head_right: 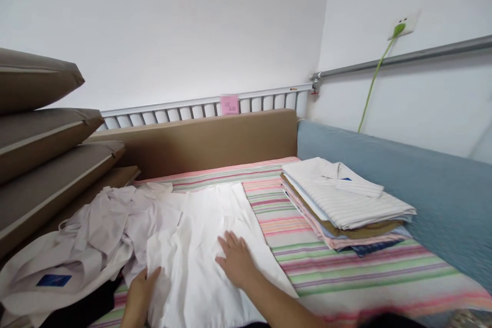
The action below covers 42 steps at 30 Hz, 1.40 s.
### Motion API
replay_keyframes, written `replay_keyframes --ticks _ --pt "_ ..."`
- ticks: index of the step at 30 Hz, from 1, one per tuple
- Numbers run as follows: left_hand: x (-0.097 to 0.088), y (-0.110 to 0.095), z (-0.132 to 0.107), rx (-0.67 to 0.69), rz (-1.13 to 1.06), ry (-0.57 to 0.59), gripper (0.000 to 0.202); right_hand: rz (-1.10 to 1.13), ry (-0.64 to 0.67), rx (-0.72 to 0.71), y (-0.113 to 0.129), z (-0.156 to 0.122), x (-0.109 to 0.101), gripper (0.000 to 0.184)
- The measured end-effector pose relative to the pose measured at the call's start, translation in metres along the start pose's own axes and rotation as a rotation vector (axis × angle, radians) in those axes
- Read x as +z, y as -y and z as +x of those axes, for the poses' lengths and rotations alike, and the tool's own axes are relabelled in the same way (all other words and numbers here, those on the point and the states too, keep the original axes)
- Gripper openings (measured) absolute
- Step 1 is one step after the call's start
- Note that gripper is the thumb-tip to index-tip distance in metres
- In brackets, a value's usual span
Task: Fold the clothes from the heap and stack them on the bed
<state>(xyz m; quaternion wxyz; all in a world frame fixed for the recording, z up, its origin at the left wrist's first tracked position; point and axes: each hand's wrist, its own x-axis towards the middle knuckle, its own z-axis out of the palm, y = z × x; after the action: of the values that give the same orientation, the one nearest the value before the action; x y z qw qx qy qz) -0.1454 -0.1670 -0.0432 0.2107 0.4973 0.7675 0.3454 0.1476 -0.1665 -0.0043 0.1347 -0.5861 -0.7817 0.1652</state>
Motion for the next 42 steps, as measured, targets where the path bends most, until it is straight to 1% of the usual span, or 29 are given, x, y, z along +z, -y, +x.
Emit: replay_keyframes --ticks 2,3,5,6,9,11,12,15,18,21,24,26,29,32,35,37,39,42 --pt "-0.002 -0.009 -0.006 0.017 -0.126 -0.004 0.041 -0.043 0.084 0.015 -0.003 0.006 0.012 0.057" --pt "-0.003 -0.015 -0.01 0.027 -0.201 -0.003 0.044 -0.062 0.114 0.021 -0.004 0.009 0.014 0.058" --pt "-0.007 -0.027 -0.018 0.048 -0.342 0.008 0.048 -0.087 0.158 0.04 -0.004 0.017 0.009 0.059" --pt "-0.009 -0.034 -0.021 0.054 -0.397 0.024 0.049 -0.084 0.163 0.052 -0.001 0.024 0.004 0.055" --pt "-0.011 -0.049 -0.024 0.066 -0.52 0.068 0.05 -0.024 0.093 0.087 0.016 0.06 -0.015 0.04" --pt "-0.009 -0.057 -0.022 0.087 -0.568 0.072 0.047 0.009 0.06 0.116 0.035 0.094 -0.019 0.037" --pt "-0.006 -0.06 -0.021 0.1 -0.585 0.073 0.045 0.013 0.064 0.129 0.045 0.112 -0.017 0.036" --pt "0.004 -0.068 -0.023 0.145 -0.639 0.137 0.042 0.0 0.106 0.187 0.075 0.165 -0.001 0.037" --pt "0.021 -0.075 -0.032 0.183 -0.721 0.274 0.037 -0.043 0.15 0.246 0.098 0.204 0.021 0.043" --pt "0.042 -0.078 -0.041 0.156 -0.794 0.419 0.029 -0.097 0.165 0.291 0.112 0.229 0.04 0.047" --pt "0.06 -0.078 -0.045 0.128 -0.819 0.555 0.024 -0.121 0.162 0.323 0.114 0.243 0.051 0.049" --pt "0.067 -0.078 -0.044 0.115 -0.838 0.626 0.026 -0.117 0.144 0.334 0.108 0.248 0.05 0.046" --pt "0.073 -0.084 -0.046 0.098 -0.868 0.698 0.04 -0.075 0.092 0.316 0.087 0.25 0.035 0.038" --pt "0.079 -0.098 -0.054 0.109 -0.887 0.757 0.054 0.009 0.022 0.255 0.052 0.243 0.013 0.033" --pt "0.091 -0.114 -0.065 0.13 -0.859 0.82 0.056 0.08 -0.051 0.224 0.01 0.228 -0.003 0.035" --pt "0.103 -0.12 -0.071 0.148 -0.802 0.836 0.058 0.107 -0.07 0.256 -0.014 0.217 -0.006 0.036" --pt "0.115 -0.12 -0.074 0.163 -0.738 0.846 0.061 0.128 -0.06 0.313 -0.032 0.21 -0.003 0.036" --pt "0.132 -0.113 -0.074 0.172 -0.707 0.865 0.067 0.153 -0.045 0.373 -0.042 0.208 0.003 0.036"
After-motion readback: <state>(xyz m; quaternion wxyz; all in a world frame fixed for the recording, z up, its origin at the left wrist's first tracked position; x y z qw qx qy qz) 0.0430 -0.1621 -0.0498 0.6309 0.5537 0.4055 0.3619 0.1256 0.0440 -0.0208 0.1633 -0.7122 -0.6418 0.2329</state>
